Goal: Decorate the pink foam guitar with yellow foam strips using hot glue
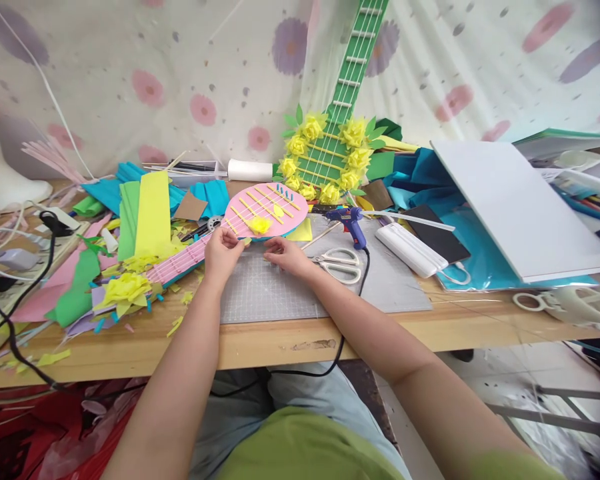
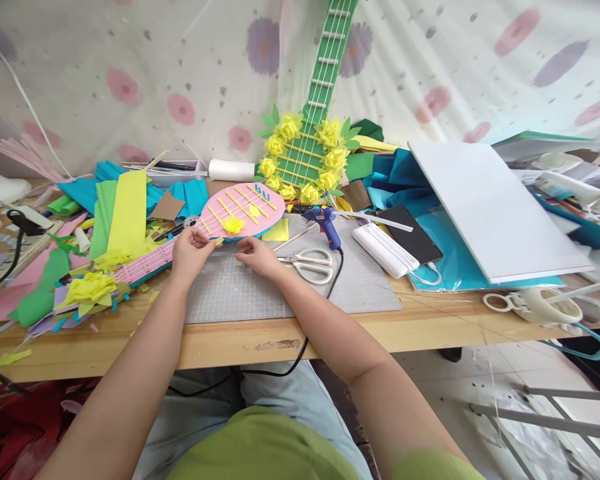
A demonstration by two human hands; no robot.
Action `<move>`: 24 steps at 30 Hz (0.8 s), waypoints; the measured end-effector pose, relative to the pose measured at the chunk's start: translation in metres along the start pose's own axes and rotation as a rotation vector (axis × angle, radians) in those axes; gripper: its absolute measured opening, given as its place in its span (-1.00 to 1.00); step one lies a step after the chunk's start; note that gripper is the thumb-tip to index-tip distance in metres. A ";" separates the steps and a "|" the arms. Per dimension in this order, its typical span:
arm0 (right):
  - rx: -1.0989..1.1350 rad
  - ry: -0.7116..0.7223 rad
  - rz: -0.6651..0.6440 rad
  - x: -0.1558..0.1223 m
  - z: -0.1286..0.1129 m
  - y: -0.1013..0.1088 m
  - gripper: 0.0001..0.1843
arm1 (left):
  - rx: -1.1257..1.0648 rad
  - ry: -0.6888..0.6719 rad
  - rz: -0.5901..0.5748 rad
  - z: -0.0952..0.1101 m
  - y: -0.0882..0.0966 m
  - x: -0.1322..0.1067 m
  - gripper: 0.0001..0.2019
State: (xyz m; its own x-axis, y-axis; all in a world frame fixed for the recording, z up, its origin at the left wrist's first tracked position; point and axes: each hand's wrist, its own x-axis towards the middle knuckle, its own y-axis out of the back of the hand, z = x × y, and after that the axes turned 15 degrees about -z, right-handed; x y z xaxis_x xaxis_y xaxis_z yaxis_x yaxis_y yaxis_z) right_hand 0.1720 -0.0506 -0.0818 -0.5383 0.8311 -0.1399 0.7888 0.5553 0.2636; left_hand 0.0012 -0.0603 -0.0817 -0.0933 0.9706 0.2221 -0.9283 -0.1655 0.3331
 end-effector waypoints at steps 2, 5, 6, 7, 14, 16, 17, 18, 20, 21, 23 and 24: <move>0.040 -0.002 -0.013 0.000 -0.001 -0.002 -0.87 | 0.022 0.006 0.081 0.000 -0.008 -0.003 -0.70; 0.189 0.008 -0.033 -0.002 -0.005 -0.009 -0.90 | -0.050 0.007 0.148 0.009 -0.024 -0.013 -0.69; 0.257 0.007 -0.031 -0.002 -0.007 -0.012 -0.90 | -0.093 0.001 0.159 0.013 -0.029 -0.017 -0.68; 0.322 0.003 -0.025 -0.002 -0.009 -0.014 -0.90 | -0.124 -0.012 0.167 0.016 -0.033 -0.020 -0.67; 0.439 -0.050 0.097 -0.001 -0.016 -0.021 -0.87 | -0.059 -0.034 0.186 0.023 -0.035 -0.027 -0.59; 0.433 -0.061 0.124 0.000 -0.016 -0.022 -0.86 | -0.033 -0.028 0.182 0.022 -0.034 -0.028 -0.59; 0.432 -0.064 0.137 0.000 -0.016 -0.022 -0.85 | -0.022 -0.025 0.179 0.022 -0.034 -0.028 -0.59; 0.433 -0.065 0.150 0.001 -0.016 -0.023 -0.85 | -0.012 -0.022 0.173 0.022 -0.035 -0.028 -0.59; 0.432 -0.066 0.166 0.001 -0.016 -0.023 -0.84 | -0.004 -0.023 0.162 0.023 -0.037 -0.028 -0.59; 0.432 -0.065 0.170 0.001 -0.015 -0.023 -0.84 | -0.002 -0.030 0.156 0.022 -0.037 -0.028 -0.59; 0.432 -0.055 0.174 0.001 -0.015 -0.023 -0.84 | 0.002 -0.045 0.142 0.022 -0.038 -0.029 -0.59; 0.434 -0.049 0.175 0.002 -0.015 -0.023 -0.84 | 0.007 -0.048 0.133 0.021 -0.038 -0.029 -0.59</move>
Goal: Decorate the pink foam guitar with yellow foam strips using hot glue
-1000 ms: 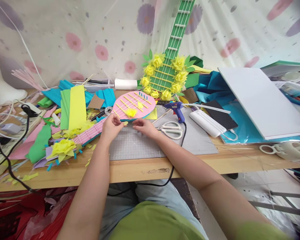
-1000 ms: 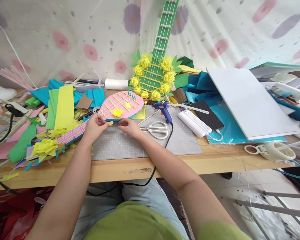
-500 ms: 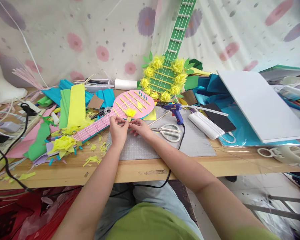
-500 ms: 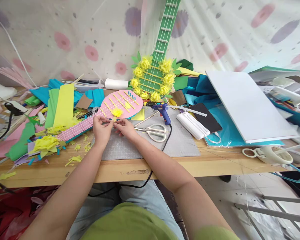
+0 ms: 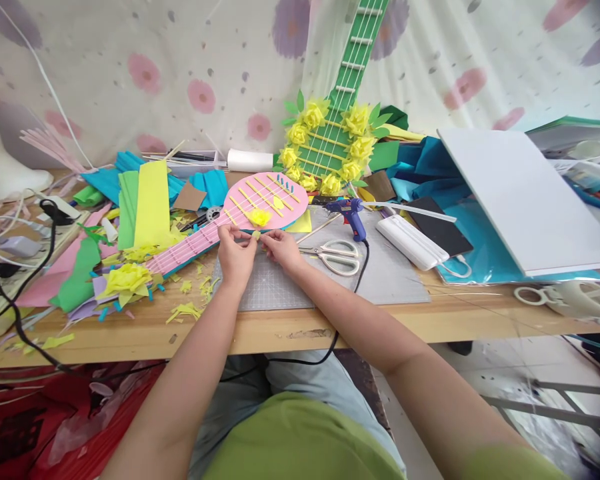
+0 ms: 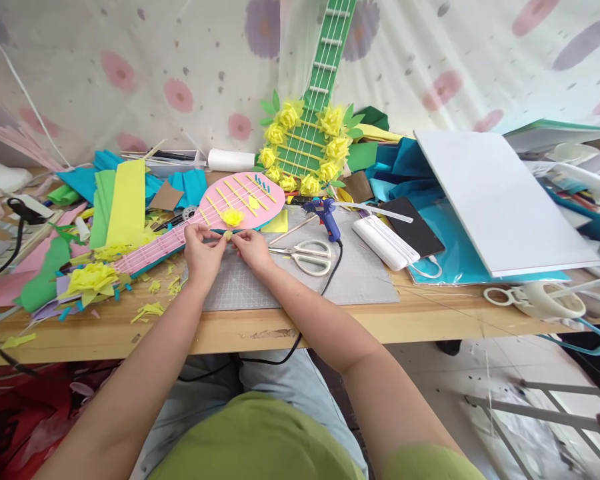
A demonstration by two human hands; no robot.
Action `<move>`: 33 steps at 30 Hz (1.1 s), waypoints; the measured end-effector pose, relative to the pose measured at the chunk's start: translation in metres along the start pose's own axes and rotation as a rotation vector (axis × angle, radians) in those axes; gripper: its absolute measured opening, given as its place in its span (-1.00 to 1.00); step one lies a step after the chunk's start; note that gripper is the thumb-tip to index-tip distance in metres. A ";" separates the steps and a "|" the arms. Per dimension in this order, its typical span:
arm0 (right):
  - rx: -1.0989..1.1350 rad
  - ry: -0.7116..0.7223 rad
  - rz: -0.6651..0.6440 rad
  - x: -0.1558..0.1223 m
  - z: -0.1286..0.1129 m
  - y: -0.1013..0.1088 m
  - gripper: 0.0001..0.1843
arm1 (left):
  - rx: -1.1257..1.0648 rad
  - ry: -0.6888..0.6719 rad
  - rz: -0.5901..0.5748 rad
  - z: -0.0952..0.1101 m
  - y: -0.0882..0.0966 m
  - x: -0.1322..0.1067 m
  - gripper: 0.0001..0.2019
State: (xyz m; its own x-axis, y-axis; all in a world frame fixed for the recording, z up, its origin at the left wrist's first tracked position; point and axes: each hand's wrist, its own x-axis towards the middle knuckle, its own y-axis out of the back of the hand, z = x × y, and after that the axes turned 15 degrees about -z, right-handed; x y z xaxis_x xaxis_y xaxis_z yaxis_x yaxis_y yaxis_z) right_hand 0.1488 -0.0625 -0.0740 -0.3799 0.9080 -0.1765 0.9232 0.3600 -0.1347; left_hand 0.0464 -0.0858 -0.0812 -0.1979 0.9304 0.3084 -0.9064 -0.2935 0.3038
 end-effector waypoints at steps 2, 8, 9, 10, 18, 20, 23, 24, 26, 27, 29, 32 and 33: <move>0.008 0.007 -0.001 0.000 0.000 0.001 -0.86 | 0.009 0.005 -0.020 -0.001 0.001 0.000 -0.59; 0.050 0.003 -0.005 0.000 -0.002 0.000 -0.85 | -0.023 -0.006 -0.026 0.002 0.000 -0.001 -0.59; 0.060 0.003 -0.001 -0.001 -0.003 0.000 -0.84 | -0.030 -0.007 -0.022 0.003 -0.001 -0.001 -0.59; 0.073 0.001 0.004 -0.001 -0.004 0.000 -0.83 | -0.030 -0.007 -0.017 0.003 -0.001 -0.001 -0.60; 0.183 -0.076 -0.021 -0.001 -0.010 0.007 -0.78 | 0.421 -0.126 -0.067 -0.003 0.011 -0.001 -0.62; 0.198 -0.089 -0.028 0.000 -0.010 0.008 -0.78 | 0.534 -0.156 -0.109 -0.003 0.012 -0.001 -0.66; 0.188 -0.104 -0.037 0.003 -0.010 0.009 -0.75 | 0.582 -0.164 -0.153 -0.002 0.011 -0.001 -0.76; 0.186 -0.107 -0.041 0.003 -0.010 0.009 -0.75 | 0.580 -0.149 -0.162 -0.002 0.010 -0.002 -0.79; 0.186 -0.112 -0.046 0.003 -0.011 0.009 -0.75 | 0.573 -0.108 -0.163 -0.001 0.008 -0.002 -0.82; 0.184 -0.114 -0.047 0.003 -0.012 0.008 -0.75 | 0.573 -0.095 -0.158 -0.001 0.006 -0.003 -0.84; 0.171 -0.123 -0.051 0.003 -0.014 0.008 -0.73 | 0.578 -0.089 -0.149 0.000 0.004 -0.003 -0.86; 0.147 -0.129 -0.064 0.003 -0.015 0.007 -0.71 | 0.583 -0.105 -0.135 0.000 0.003 -0.003 -0.90; 0.145 -0.127 -0.065 0.003 -0.016 0.007 -0.71 | 0.584 -0.108 -0.130 -0.001 0.003 -0.003 -0.92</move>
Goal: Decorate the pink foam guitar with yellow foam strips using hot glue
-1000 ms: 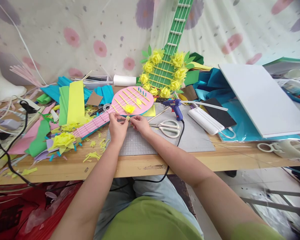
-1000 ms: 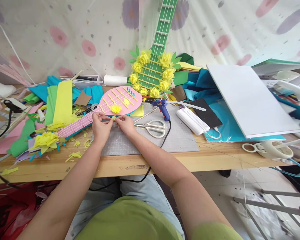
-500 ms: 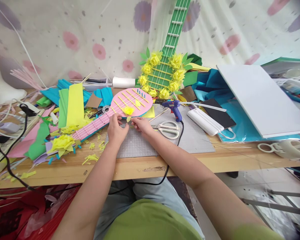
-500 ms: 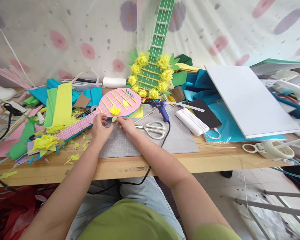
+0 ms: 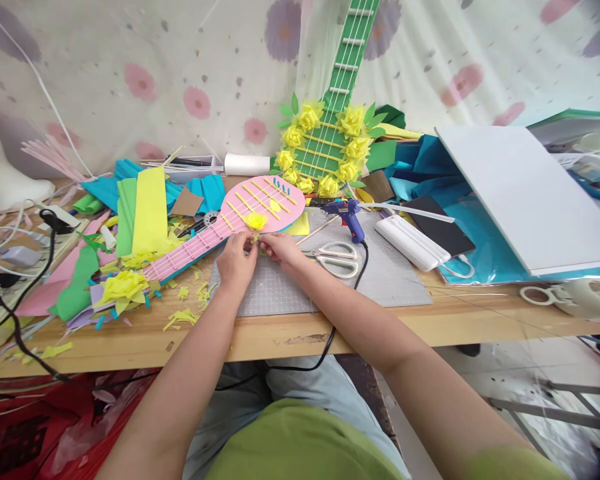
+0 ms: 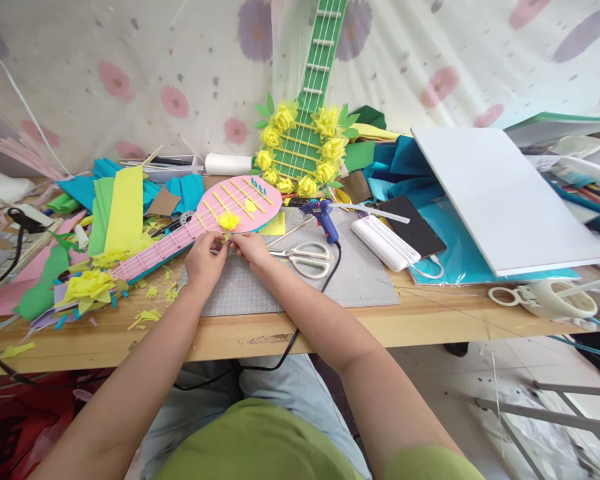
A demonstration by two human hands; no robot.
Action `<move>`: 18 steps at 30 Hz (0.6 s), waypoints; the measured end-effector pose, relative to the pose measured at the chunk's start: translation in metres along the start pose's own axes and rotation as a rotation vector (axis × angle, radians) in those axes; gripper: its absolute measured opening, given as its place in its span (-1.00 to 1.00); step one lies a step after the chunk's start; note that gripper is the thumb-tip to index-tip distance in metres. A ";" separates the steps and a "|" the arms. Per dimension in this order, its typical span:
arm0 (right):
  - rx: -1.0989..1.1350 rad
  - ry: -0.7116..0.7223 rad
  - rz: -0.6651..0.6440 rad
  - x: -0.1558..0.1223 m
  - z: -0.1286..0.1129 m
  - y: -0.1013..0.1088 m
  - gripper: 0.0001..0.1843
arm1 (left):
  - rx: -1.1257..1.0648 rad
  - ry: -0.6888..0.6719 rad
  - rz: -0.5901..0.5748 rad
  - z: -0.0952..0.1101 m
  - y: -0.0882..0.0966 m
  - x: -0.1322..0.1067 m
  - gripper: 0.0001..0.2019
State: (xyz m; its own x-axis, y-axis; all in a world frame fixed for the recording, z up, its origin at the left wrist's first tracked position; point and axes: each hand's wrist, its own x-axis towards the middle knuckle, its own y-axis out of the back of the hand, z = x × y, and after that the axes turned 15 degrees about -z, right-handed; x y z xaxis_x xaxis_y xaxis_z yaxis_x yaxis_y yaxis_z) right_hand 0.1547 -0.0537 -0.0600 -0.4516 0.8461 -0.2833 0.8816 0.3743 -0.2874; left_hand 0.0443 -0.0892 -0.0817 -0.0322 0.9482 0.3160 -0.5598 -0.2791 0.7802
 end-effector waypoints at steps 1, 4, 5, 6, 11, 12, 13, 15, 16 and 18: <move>0.003 0.005 0.000 0.000 0.000 0.000 -0.72 | 0.001 -0.002 0.007 -0.001 0.000 0.001 -0.94; 0.028 0.010 0.001 -0.001 -0.001 0.000 -0.78 | 0.002 -0.006 0.047 -0.003 0.001 0.004 -0.97; 0.033 0.009 -0.001 -0.002 -0.002 0.000 -0.80 | 0.005 -0.002 0.061 -0.004 0.001 0.006 -0.97; 0.035 0.006 -0.002 -0.003 -0.002 0.001 -0.81 | 0.010 0.004 0.071 -0.005 0.001 0.008 -0.96; 0.040 0.032 0.023 -0.007 0.000 0.006 -0.80 | 0.063 -0.013 0.057 -0.008 0.000 0.014 -0.96; 0.044 0.041 0.028 -0.008 0.001 0.008 -0.79 | 0.076 -0.025 0.050 -0.008 0.000 0.015 -0.96; 0.048 0.049 0.032 -0.009 0.001 0.009 -0.78 | 0.090 -0.036 0.042 -0.008 -0.001 0.015 -0.95; 0.055 0.063 0.039 -0.009 0.002 0.011 -0.77 | 0.112 -0.053 0.029 -0.009 -0.001 0.016 -0.94; 0.056 0.068 0.040 -0.009 0.002 0.011 -0.77 | 0.117 -0.060 0.026 -0.009 -0.001 0.016 -0.94; 0.052 0.075 0.043 -0.009 0.003 0.012 -0.77 | 0.116 -0.063 0.026 -0.008 -0.001 0.016 -0.93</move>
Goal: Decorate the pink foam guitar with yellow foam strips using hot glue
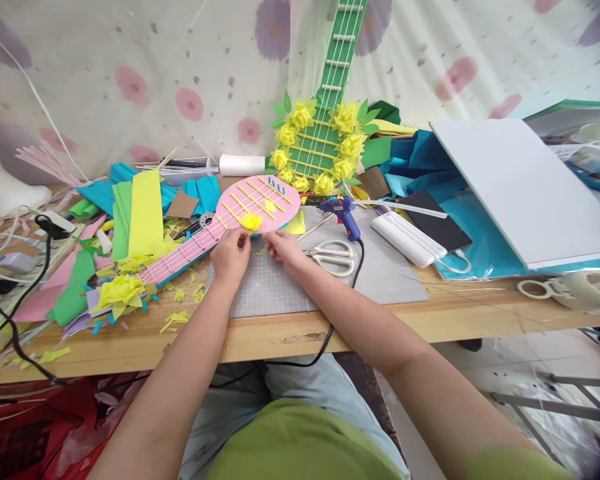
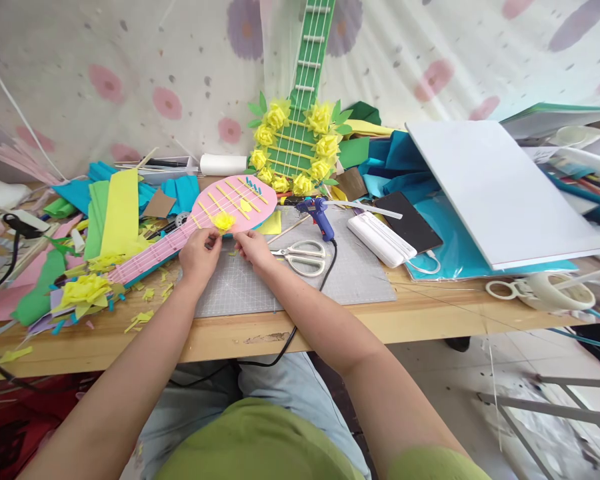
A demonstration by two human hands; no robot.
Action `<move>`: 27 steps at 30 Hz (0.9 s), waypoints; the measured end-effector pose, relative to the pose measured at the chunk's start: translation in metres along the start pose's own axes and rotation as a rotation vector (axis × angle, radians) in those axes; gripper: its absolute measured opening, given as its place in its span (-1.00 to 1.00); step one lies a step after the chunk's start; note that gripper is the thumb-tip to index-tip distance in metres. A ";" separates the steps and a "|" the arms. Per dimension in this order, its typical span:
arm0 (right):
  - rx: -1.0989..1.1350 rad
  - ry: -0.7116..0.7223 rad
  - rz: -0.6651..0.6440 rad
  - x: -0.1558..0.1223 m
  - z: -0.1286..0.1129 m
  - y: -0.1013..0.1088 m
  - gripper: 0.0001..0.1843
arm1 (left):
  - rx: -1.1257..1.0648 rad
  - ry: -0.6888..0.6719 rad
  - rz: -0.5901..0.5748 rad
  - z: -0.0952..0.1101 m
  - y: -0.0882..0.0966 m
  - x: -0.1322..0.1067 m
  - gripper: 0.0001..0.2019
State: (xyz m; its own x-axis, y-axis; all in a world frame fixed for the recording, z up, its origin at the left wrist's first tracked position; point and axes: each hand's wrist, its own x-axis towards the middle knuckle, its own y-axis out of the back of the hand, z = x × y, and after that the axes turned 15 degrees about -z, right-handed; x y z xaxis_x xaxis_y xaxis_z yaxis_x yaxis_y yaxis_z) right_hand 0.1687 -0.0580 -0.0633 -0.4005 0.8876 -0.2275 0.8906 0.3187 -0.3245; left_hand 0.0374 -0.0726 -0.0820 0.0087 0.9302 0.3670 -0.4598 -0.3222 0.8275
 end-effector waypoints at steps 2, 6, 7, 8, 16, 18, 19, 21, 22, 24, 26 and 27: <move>-0.009 0.003 0.002 0.001 0.001 0.000 -0.77 | -0.005 0.006 0.001 0.001 0.000 0.000 -0.93; -0.023 0.005 0.000 0.002 0.002 0.000 -0.77 | -0.008 0.015 0.007 0.001 0.000 0.001 -0.94; -0.025 0.006 0.001 0.002 0.002 0.000 -0.77 | -0.009 0.018 0.008 0.001 -0.001 0.001 -0.94; -0.026 0.005 0.002 0.002 0.002 0.000 -0.77 | -0.010 0.020 0.009 0.001 -0.001 0.002 -0.93; -0.030 0.004 0.007 0.000 0.001 0.000 -0.77 | -0.003 0.048 -0.002 0.008 0.001 0.004 -0.95; -0.026 0.008 0.006 0.000 0.000 0.000 -0.76 | 0.002 0.049 0.003 0.009 0.001 0.004 -0.95; -0.024 0.011 0.005 -0.001 0.000 -0.001 -0.76 | 0.003 0.048 0.007 0.009 0.001 0.004 -0.95; -0.024 0.013 0.006 -0.001 0.000 -0.001 -0.76 | 0.000 0.045 0.011 0.008 0.000 0.004 -0.94; -0.025 0.011 0.007 -0.001 0.000 -0.001 -0.77 | -0.003 0.045 0.013 0.008 -0.001 0.004 -0.95; -0.028 0.005 0.009 0.000 0.001 -0.001 -0.77 | -0.007 0.050 0.014 0.007 -0.002 0.005 -0.95; -0.031 0.002 0.007 0.000 0.001 0.000 -0.77 | -0.009 0.063 0.017 0.006 -0.003 0.005 -0.95; -0.031 0.001 0.005 0.000 0.001 0.000 -0.78 | -0.008 0.070 0.020 0.005 -0.004 0.005 -0.95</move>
State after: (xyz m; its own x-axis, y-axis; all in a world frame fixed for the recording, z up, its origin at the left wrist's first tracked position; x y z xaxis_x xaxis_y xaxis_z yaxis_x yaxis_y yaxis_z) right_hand 0.1684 -0.0587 -0.0638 -0.3958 0.8894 -0.2286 0.8989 0.3243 -0.2947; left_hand 0.0439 -0.0671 -0.0812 -0.0621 0.9337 0.3526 -0.4664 -0.3395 0.8168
